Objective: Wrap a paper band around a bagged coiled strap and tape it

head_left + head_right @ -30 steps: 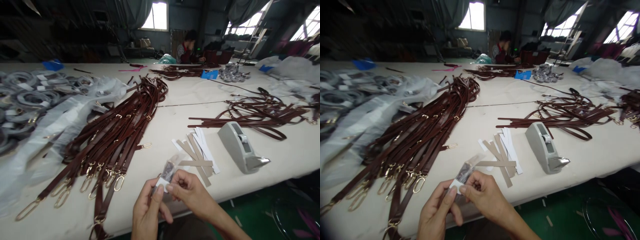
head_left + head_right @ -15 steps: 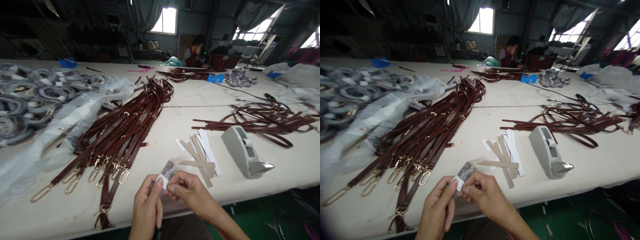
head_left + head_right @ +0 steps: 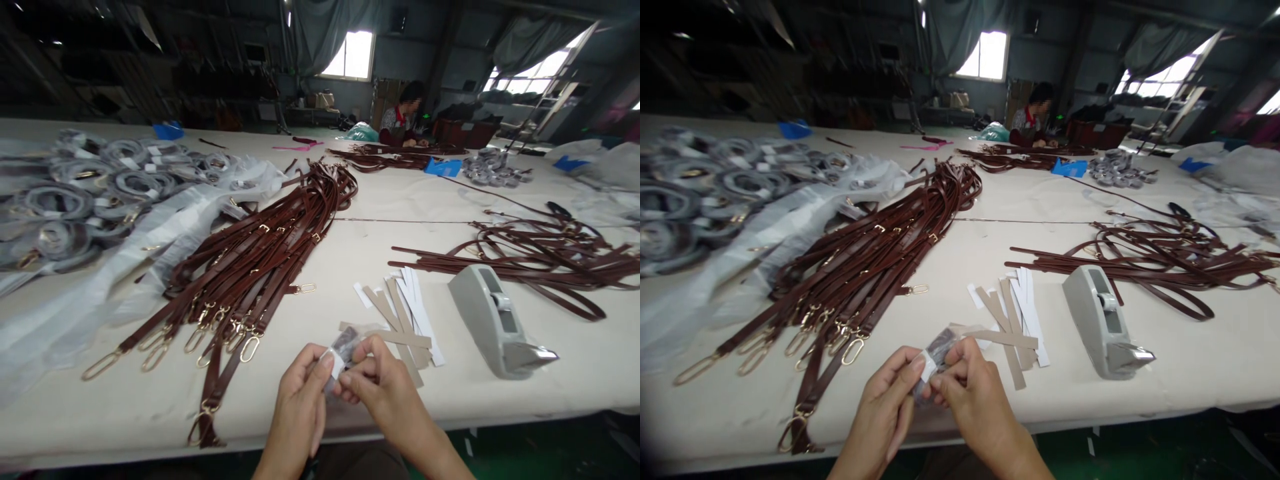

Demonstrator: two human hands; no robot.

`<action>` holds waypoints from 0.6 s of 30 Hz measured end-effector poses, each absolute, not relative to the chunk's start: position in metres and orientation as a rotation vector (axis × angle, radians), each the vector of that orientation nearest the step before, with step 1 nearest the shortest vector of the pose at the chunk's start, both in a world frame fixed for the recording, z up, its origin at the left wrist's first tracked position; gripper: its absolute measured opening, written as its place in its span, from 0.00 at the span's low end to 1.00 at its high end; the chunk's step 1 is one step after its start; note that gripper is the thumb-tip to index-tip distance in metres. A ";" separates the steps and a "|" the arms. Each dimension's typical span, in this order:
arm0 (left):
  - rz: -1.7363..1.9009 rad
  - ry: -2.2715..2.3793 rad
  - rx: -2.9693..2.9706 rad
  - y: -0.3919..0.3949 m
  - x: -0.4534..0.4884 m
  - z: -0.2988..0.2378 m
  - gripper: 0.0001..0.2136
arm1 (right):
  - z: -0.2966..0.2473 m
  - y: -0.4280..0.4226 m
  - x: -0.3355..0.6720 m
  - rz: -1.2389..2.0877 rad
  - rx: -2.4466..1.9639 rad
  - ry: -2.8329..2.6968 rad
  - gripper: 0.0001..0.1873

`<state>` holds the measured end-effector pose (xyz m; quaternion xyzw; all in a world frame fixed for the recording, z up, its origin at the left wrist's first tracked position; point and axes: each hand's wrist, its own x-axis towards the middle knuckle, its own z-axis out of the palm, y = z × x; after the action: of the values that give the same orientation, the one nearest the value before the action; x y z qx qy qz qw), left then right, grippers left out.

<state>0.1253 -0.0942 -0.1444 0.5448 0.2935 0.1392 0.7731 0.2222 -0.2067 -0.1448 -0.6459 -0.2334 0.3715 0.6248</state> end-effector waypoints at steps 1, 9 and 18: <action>0.290 0.629 1.192 -0.094 0.126 -0.143 0.19 | -0.144 -0.208 0.224 0.847 -1.514 -0.593 0.09; 0.234 0.635 1.219 -0.100 0.134 -0.135 0.17 | -0.148 -0.210 0.227 0.125 -1.979 -1.144 0.08; 0.323 0.531 1.053 -0.113 0.150 -0.157 0.22 | -0.158 -0.208 0.248 -0.652 -2.042 -1.599 0.37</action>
<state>0.1496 -0.1134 -0.1568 0.4941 0.2492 0.1517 0.8190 0.2482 -0.2081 -0.1584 -0.7430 -0.5815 -0.2371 0.2316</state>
